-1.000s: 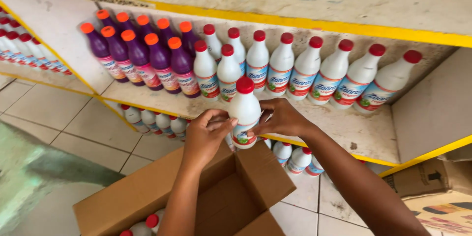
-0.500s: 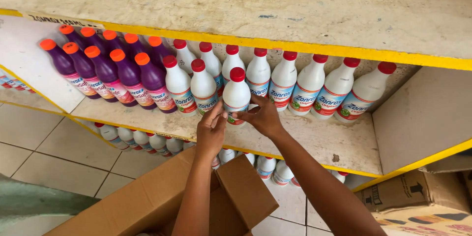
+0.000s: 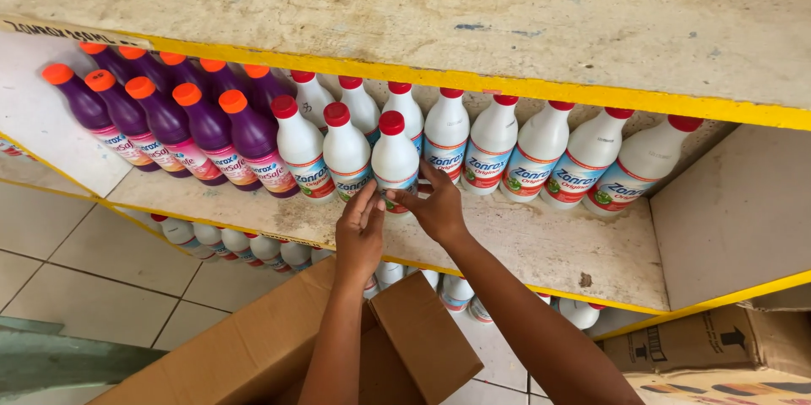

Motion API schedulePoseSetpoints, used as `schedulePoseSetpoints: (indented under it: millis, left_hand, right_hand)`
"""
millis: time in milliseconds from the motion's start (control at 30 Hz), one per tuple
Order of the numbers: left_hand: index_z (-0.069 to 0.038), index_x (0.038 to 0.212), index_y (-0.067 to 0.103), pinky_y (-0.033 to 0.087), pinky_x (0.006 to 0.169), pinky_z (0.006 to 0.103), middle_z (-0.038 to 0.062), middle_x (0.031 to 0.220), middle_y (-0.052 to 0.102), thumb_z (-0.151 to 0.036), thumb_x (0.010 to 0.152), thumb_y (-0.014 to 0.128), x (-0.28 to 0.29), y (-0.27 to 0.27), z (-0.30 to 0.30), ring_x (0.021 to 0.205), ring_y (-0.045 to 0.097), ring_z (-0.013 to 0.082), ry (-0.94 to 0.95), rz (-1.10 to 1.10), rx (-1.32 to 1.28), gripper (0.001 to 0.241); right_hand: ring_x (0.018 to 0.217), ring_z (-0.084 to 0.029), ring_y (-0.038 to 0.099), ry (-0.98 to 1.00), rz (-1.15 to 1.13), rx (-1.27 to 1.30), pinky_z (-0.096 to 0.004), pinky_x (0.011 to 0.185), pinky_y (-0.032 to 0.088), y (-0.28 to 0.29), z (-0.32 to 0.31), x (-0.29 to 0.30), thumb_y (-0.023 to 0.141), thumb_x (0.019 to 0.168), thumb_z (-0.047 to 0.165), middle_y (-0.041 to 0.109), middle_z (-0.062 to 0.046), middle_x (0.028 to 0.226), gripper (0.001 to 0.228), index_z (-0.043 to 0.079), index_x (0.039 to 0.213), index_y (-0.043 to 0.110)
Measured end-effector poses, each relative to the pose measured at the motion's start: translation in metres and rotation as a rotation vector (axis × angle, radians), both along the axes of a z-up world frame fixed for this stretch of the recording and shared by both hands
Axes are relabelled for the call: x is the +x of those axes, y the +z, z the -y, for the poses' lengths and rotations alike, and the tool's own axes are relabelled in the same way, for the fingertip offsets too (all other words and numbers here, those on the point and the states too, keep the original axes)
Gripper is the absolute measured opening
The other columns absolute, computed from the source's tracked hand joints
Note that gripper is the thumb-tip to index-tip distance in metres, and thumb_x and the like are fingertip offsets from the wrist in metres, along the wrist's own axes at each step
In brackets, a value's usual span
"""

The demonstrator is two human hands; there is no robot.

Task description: Taking bottles of bleach from a cardboard box and placing them neatly on a store shelf.

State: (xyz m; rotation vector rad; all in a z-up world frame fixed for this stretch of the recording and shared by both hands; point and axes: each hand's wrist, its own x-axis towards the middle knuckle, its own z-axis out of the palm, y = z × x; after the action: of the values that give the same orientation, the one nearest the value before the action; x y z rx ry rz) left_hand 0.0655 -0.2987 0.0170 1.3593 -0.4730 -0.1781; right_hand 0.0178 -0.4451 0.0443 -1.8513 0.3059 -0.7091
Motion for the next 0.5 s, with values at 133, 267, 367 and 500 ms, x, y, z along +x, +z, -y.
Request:
schedulePoseSetpoints:
  millis: [133, 267, 367, 500]
  left_hand:
    - [-0.003, 0.147, 0.052, 0.049, 0.107, 0.033, 0.012, 0.142, 0.063, -0.013, 0.102, 0.06, -0.006, 0.013, -0.004, 0.133, 0.06, 0.0213, -0.012, 0.048, 0.045, 0.047]
    - [-0.008, 0.151, 0.047, 0.048, 0.107, 0.037, 0.016, 0.151, 0.051, -0.012, 0.103, 0.058, -0.008, 0.01, -0.003, 0.137, 0.055, 0.0263, 0.044, 0.203, 0.228, 0.05]
    - [-0.012, 0.155, 0.044, 0.046, 0.108, 0.0392, 0.018, 0.151, 0.049, -0.013, 0.104, 0.056, -0.009, 0.005, -0.001, 0.137, 0.053, 0.0286, 0.068, 0.257, 0.301, 0.052]
    - [-0.016, 0.157, 0.042, 0.049, 0.106, 0.0376, 0.015, 0.148, 0.051, -0.012, 0.105, 0.053, -0.006, 0.001, -0.003, 0.131, 0.06, 0.025, 0.036, 0.214, 0.246, 0.053]
  right_hand:
    - [0.111, -0.023, 0.073, -0.032, -0.03, 0.011, -0.036, 0.093, 0.062, 0.006, -0.01, 0.002, 0.09, 0.075, 0.033, 0.068, -0.016, 0.126, 0.075, 0.001, 0.136, 0.061]
    - [0.116, -0.028, 0.069, -0.095, 0.003, -0.019, -0.038, 0.095, 0.058, -0.002, -0.012, 0.007, 0.091, 0.075, 0.03, 0.063, -0.02, 0.131, 0.081, -0.002, 0.139, 0.055]
    - [0.117, -0.028, 0.069, -0.111, 0.025, -0.009, -0.038, 0.096, 0.058, -0.006, -0.013, 0.01, 0.091, 0.075, 0.029, 0.063, -0.02, 0.132, 0.08, -0.002, 0.14, 0.055]
    - [0.116, -0.028, 0.069, -0.132, 0.037, -0.017, -0.038, 0.097, 0.058, -0.007, -0.015, 0.011, 0.091, 0.075, 0.027, 0.062, -0.02, 0.132, 0.081, -0.003, 0.14, 0.055]
